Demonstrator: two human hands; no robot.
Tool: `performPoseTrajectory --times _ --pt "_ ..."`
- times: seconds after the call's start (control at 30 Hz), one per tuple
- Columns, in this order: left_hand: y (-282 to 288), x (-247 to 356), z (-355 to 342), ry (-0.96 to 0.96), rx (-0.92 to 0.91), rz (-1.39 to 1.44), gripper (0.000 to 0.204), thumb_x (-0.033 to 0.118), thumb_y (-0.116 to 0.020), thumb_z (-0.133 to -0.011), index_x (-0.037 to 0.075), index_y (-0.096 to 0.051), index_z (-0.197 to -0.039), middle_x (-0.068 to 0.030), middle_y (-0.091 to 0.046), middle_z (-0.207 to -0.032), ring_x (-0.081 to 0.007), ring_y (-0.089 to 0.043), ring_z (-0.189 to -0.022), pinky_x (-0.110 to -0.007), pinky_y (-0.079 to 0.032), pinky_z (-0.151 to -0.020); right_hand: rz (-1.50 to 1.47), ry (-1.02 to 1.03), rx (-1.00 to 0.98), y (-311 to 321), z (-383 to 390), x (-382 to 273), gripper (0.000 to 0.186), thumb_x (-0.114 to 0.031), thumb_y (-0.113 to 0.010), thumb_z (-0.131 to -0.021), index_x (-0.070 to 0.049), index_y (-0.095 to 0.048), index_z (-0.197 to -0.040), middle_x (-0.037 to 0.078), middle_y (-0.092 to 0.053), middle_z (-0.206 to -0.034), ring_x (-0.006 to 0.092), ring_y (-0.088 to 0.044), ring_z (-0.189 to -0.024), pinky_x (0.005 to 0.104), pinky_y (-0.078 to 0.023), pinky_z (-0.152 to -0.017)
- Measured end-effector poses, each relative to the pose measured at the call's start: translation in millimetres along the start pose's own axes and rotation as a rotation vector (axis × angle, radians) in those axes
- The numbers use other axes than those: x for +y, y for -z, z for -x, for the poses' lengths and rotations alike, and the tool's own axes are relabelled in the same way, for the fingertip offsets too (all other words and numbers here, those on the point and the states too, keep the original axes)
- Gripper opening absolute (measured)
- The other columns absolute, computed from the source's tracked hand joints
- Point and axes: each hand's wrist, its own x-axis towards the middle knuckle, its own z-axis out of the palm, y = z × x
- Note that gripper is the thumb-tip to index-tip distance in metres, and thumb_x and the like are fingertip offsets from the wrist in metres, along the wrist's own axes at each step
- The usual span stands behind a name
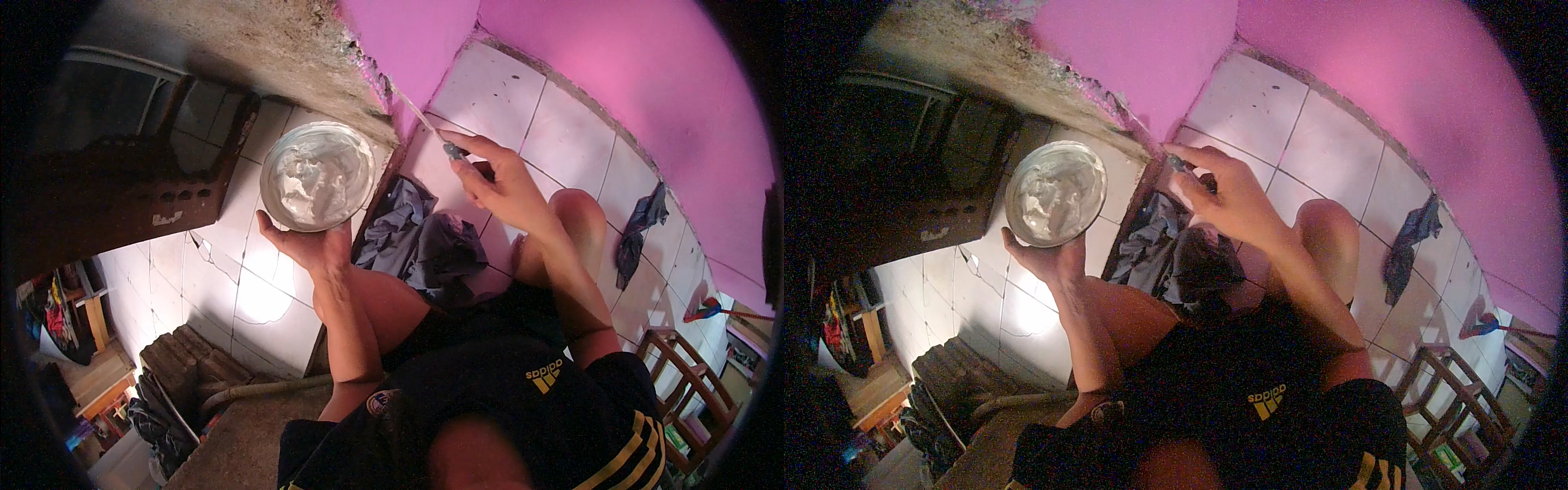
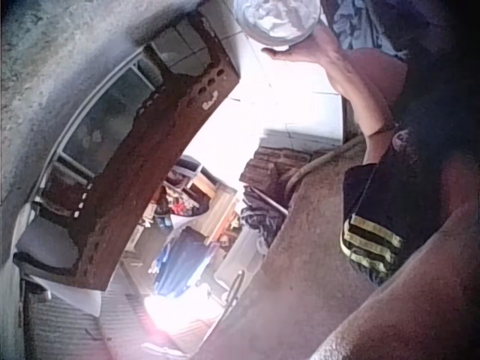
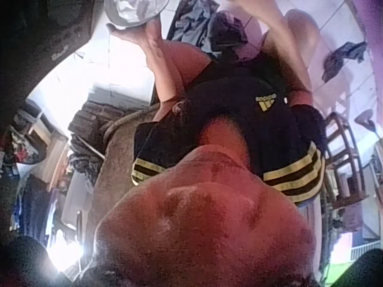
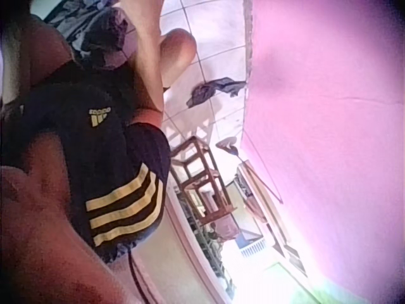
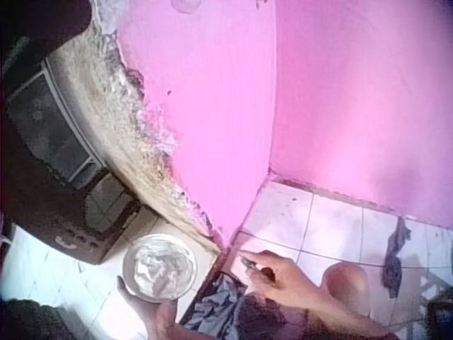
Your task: The person applies a white substance from a bowl onto a damaged section of a wall using a putty knife. They spread and smooth the material across the surface, occasionally scraping excess from the tool back into the bowl.
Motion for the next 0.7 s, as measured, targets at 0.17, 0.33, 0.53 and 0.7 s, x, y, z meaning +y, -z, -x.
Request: performPoseTrajectory --times 0.17,0.33,0.53,0.7 --pt "-4.1 -2.0 1.7 -0.019 0.019 -0.033 0.064 0.052 -0.036 -0.088 0.012 -0.038 -0.138 -0.0138 -0.035 -0.142 -0.0344 -0.032 -0.132 -0.055 -0.026 -0.108 -0.145 -0.08 0.07 18.2 4.4 7.8 0.037 -0.012 -0.054 -0.093 -0.004 -0.051 -0.129 0.004 -0.055 -0.079 0.0065 -0.049 -0.054 0.0237 -0.042 -0.048" --pt "5.4 0.9 -3.0 -0.004 -0.01 -0.009 0.064 0.051 -0.037 -0.088 0.012 -0.039 -0.138 -0.0145 -0.034 -0.143 -0.0352 -0.03 -0.133 -0.056 -0.025 -0.108 -0.121 -0.088 0.022 20.6 -2.8 14.1 0.037 -0.013 -0.053 -0.093 -0.004 -0.051 -0.129 -0.001 -0.049 -0.06 0.0055 -0.046 -0.05 0.0224 -0.039 -0.046" --pt "3.5 0.0 -2.1 -0.002 0.001 -0.003 0.064 0.051 -0.038 -0.087 0.012 -0.04 -0.137 -0.0149 -0.033 -0.143 -0.0353 -0.03 -0.133 -0.056 -0.025 -0.108 -0.083 -0.067 0.008 16.5 -12.7 16.9 0.036 -0.014 -0.052 -0.094 -0.007 -0.052 -0.129 -0.001 -0.048 -0.056 0.0059 -0.046 -0.049 0.023 -0.04 -0.047" --pt "8.3 3.1 -4.1 0.005 -0.033 0.003 0.065 0.05 -0.04 -0.086 0.011 -0.04 -0.137 -0.0154 -0.034 -0.143 -0.0359 -0.031 -0.132 -0.056 -0.026 -0.108 -0.074 -0.078 -0.005 9.5 -10.5 8.2 0.034 -0.014 -0.053 -0.093 -0.007 -0.055 -0.126 0.006 -0.058 -0.076 0.0078 -0.051 -0.053 0.0245 -0.044 -0.05"
